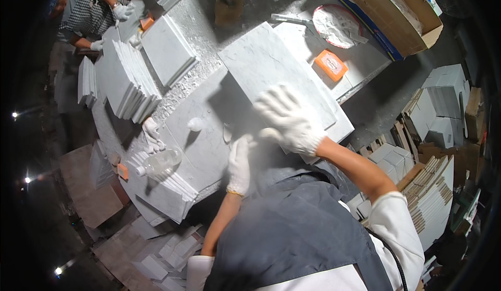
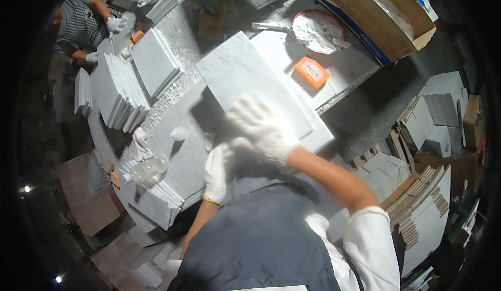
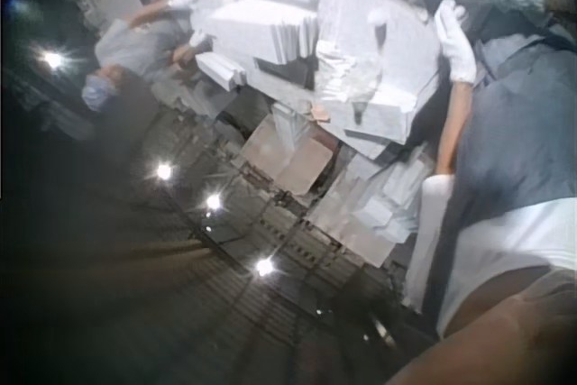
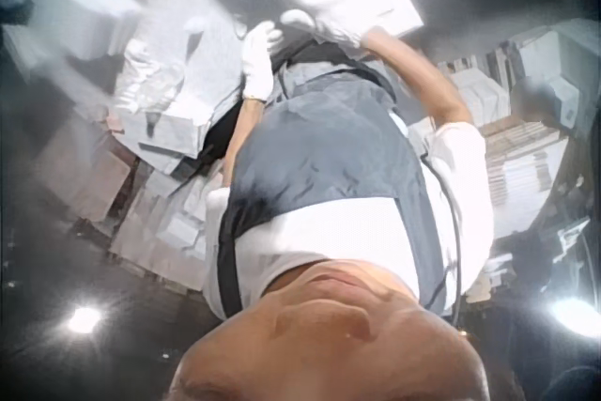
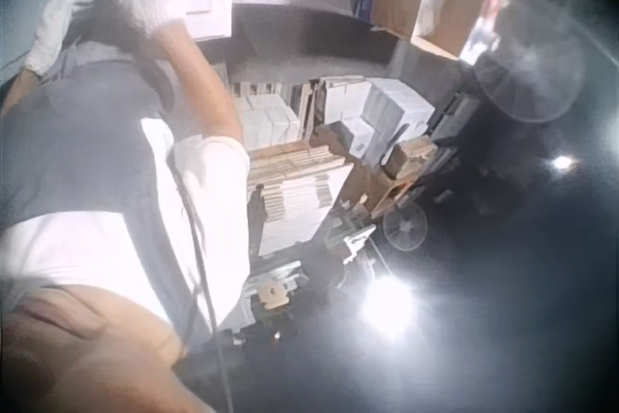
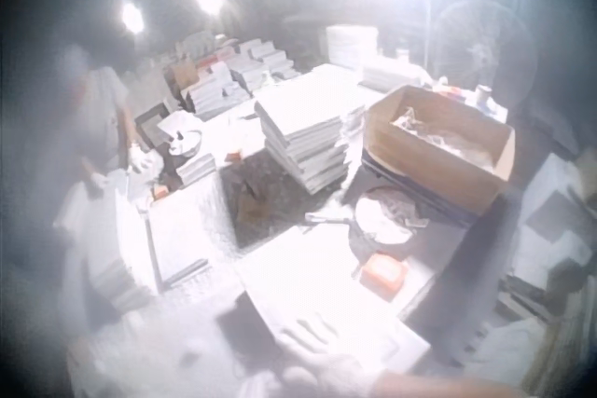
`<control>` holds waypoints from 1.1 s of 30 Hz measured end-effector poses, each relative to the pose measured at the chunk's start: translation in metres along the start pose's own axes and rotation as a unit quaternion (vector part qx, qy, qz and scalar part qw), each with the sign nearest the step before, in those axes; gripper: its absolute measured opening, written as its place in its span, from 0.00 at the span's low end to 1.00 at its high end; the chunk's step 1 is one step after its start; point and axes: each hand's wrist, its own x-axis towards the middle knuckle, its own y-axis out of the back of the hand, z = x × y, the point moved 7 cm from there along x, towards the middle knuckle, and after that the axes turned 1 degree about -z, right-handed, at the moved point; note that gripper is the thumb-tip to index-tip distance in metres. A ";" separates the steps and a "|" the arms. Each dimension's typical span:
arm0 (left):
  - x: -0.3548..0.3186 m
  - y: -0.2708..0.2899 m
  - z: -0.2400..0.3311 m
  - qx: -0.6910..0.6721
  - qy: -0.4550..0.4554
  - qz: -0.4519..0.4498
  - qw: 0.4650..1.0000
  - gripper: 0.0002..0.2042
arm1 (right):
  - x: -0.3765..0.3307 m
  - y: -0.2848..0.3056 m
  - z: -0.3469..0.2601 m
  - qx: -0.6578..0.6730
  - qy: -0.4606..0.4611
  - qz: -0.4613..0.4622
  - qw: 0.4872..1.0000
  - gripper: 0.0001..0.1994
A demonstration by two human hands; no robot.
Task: The person picks up rectangular stone tiles from a pile, wipes their surfaces with gloved hands, and stacks them on a workbench. The person occasionally turns tiles over and places them in neat stacks.
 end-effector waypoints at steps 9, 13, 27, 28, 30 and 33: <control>0.016 -0.021 0.009 -0.023 0.056 -0.040 0.997 0.20 | -0.142 0.076 0.000 0.016 -0.138 0.029 0.990 0.13; 0.023 -0.032 0.019 0.005 0.010 -0.064 0.998 0.16 | -0.181 0.080 0.033 0.142 -0.345 0.241 0.896 0.17; 0.025 -0.052 0.031 -0.064 0.117 -0.077 0.988 0.14 | -0.127 0.072 0.043 0.186 -0.404 0.106 0.889 0.16; 0.026 -0.054 0.033 -0.064 0.113 -0.083 0.988 0.14 | -0.120 0.070 0.040 0.158 -0.395 0.072 0.902 0.16; 0.028 -0.060 0.037 -0.065 0.095 -0.096 0.989 0.13 | -0.109 0.075 0.031 0.069 -0.342 0.096 0.932 0.18; 0.037 -0.064 0.033 -0.090 0.111 -0.110 0.984 0.14 | -0.115 0.065 0.029 0.145 -0.374 0.118 0.909 0.18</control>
